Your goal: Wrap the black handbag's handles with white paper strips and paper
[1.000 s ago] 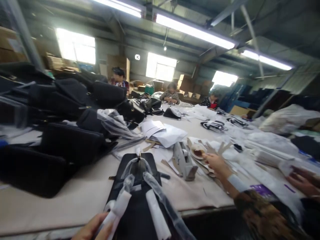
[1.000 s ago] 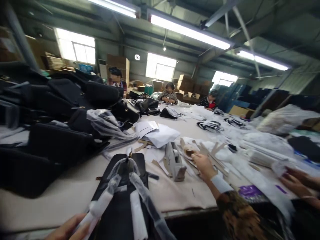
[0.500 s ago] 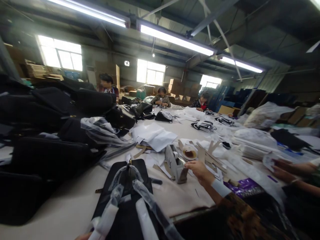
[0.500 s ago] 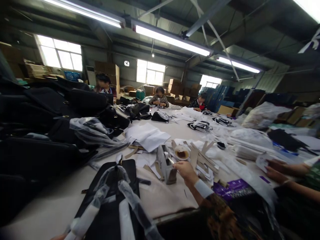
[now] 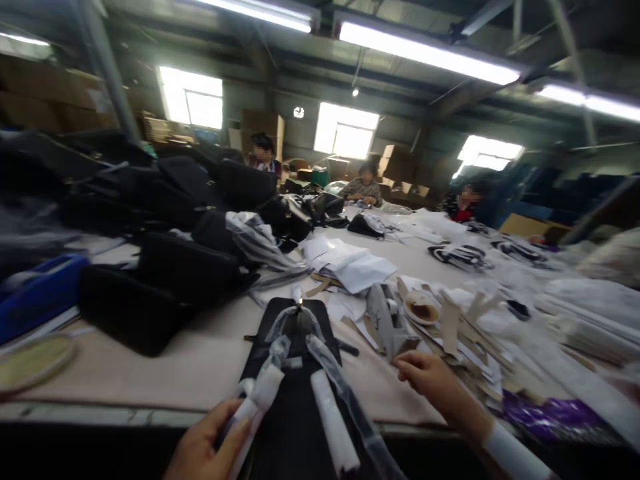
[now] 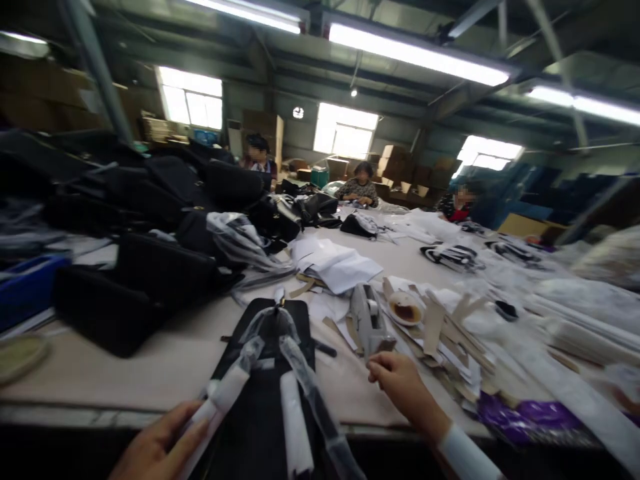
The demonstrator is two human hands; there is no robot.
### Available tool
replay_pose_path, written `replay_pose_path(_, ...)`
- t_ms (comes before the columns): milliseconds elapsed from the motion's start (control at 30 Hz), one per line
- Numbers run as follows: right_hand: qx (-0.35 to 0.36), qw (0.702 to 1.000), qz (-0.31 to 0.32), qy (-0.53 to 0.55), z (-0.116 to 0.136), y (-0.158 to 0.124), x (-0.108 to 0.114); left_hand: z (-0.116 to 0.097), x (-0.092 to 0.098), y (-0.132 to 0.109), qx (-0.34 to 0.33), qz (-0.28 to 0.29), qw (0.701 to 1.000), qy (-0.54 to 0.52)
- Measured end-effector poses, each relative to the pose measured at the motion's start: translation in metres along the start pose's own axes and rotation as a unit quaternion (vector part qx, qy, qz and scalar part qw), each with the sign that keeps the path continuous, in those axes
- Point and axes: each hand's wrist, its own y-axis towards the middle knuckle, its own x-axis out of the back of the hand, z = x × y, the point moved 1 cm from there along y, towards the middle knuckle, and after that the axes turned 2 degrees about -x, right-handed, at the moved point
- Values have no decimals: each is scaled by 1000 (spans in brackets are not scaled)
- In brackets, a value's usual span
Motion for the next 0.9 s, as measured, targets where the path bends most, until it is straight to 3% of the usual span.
replay_pose_path(67,67,991,119,-2,31,-27,-26,-16,-2,-6,-17,39,999,17)
replay_pose_path(100,83,983,165,3,48,-41,-41,-22,-2,-8,-25,33,999,28)
replay_pose_path(200,85,946,313,-1,88,-76,-96,-30,-3,-13,-61,11,996,71)
replay_pose_path(267,72,931,359,-14,100,-89,-133,-28,-4,-18,-89,-11,991,100)
replay_pose_path(367,64,931,357,-36,100,-93,-175,-20,-7,-25,-140,-40,978,150)
replay_pose_path(467,52,939,336,-48,94,-88,-192,-14,-11,-30,-185,-59,960,203)
replay_pose_path(633,33,945,312,-87,93,-90,-191,-9,-18,-33,-225,-85,935,260)
replay_pose_path(900,-61,956,279,-60,90,-100,-194,-8,-25,-36,-270,-116,905,307)
